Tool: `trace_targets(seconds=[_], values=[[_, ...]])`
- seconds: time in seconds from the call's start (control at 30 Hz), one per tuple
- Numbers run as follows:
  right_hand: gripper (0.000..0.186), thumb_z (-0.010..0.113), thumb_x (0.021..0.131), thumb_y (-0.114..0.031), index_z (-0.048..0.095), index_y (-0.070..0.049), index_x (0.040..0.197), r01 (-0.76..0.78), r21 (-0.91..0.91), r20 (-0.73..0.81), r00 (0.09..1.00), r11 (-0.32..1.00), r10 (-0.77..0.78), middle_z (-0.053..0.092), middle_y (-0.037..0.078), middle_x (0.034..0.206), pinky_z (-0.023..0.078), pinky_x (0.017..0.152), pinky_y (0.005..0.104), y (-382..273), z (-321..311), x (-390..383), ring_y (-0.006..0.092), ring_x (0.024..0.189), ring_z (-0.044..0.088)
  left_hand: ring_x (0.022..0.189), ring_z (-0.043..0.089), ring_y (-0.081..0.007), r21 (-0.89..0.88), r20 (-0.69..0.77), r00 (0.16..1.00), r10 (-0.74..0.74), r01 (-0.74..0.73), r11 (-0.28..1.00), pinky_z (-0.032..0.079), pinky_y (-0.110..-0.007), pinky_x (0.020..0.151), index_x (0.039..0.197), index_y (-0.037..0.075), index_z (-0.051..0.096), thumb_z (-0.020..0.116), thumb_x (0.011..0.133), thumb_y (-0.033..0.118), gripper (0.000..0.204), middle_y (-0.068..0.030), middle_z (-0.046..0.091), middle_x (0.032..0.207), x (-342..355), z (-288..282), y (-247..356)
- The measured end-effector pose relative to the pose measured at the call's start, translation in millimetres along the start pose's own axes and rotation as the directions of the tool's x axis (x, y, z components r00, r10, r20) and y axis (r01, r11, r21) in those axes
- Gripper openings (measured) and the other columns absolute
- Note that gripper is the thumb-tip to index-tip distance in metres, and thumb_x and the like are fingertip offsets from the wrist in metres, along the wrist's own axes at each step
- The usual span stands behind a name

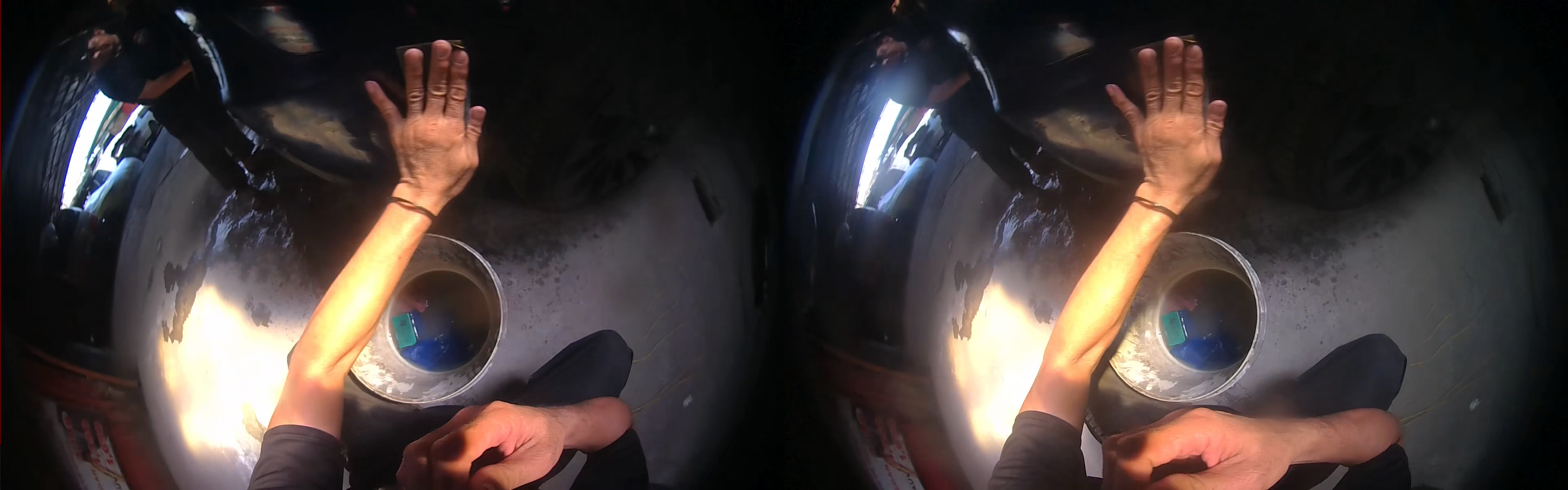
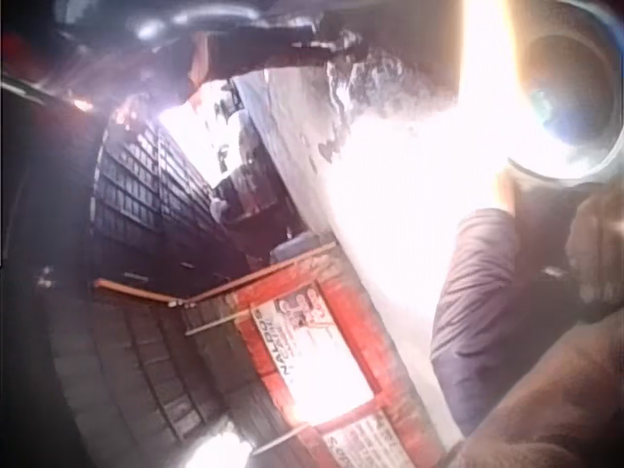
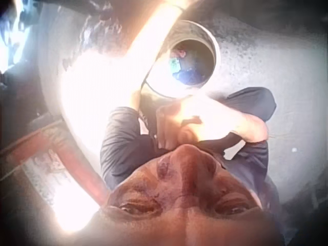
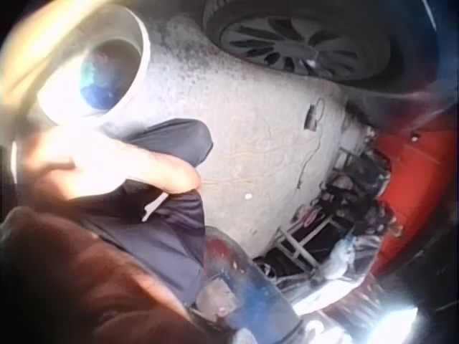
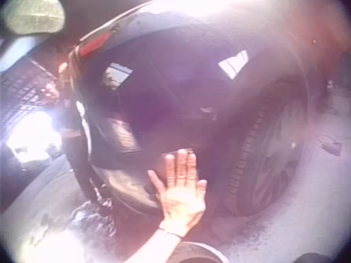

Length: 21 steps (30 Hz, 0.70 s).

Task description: The person dips sandpaper into a bucket of water and sands the exterior panel of a car, touching and wiping the surface by hand.

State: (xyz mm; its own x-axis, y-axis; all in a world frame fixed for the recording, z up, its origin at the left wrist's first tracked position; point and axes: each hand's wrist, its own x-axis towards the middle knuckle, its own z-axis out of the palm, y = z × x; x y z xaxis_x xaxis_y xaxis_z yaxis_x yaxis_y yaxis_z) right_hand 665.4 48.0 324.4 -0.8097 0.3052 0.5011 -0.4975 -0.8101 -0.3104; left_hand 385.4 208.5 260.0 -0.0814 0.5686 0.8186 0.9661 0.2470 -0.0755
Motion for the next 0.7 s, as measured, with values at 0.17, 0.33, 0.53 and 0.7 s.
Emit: trace_targets(seconds=[0.17,0.33,0.53,0.7], values=[[0.012,0.079,0.103,-0.010,0.080,0.001,0.107,-0.333,-0.578,0.215,0.818,0.745,0.533,0.079,0.013,0.105,0.057,0.090,0.0367,-20.9,-94.0,19.1,0.0242,0.099,0.075,0.175,0.002,-0.0291,0.211,0.089,0.996,0.012,-0.031,0.977,-0.009,-0.080,0.128,0.181,0.023,0.017,0.047,0.115,0.051,0.078,-0.0021,0.010,0.189,-39.2,-17.2,-70.1],[0.023,0.080,0.102,-0.032,0.080,-0.009,0.102,-0.024,-0.976,-0.094,0.942,-0.216,0.324,0.078,0.008,0.098,0.053,0.104,0.0459,4.2,-175.1,21.5,0.0263,0.097,0.076,0.172,0.001,-0.0454,-0.362,-0.130,0.601,-0.788,0.711,0.602,0.000,-0.075,0.131,0.179,0.006,0.007,0.034,0.120,0.049,0.079,-0.0209,0.005,0.187,-50.4,-49.2,-139.3],[0.036,0.076,0.102,-0.050,0.083,-0.015,0.103,0.173,-0.778,-0.114,0.906,-0.603,0.408,0.076,0.006,0.090,0.048,0.115,0.0524,11.2,-201.2,8.3,0.0265,0.093,0.076,0.171,0.002,-0.0489,-0.128,-0.071,0.872,-0.485,0.474,0.871,-0.003,-0.078,0.130,0.180,0.008,0.006,0.034,0.119,0.043,0.076,-0.0214,0.003,0.187,-41.9,-5.7,-47.7],[0.035,0.079,0.099,-0.048,0.086,-0.014,0.094,0.064,-0.794,-0.149,0.943,-0.604,0.297,0.069,0.006,0.075,0.049,0.115,0.0510,15.3,-186.8,15.2,0.0289,0.088,0.074,0.174,0.006,-0.0373,-0.499,-0.174,0.583,-0.794,0.643,0.581,-0.002,-0.078,0.129,0.180,0.010,0.010,0.030,0.120,0.051,0.075,-0.0143,0.006,0.188,0.3,-59.9,-145.1]])
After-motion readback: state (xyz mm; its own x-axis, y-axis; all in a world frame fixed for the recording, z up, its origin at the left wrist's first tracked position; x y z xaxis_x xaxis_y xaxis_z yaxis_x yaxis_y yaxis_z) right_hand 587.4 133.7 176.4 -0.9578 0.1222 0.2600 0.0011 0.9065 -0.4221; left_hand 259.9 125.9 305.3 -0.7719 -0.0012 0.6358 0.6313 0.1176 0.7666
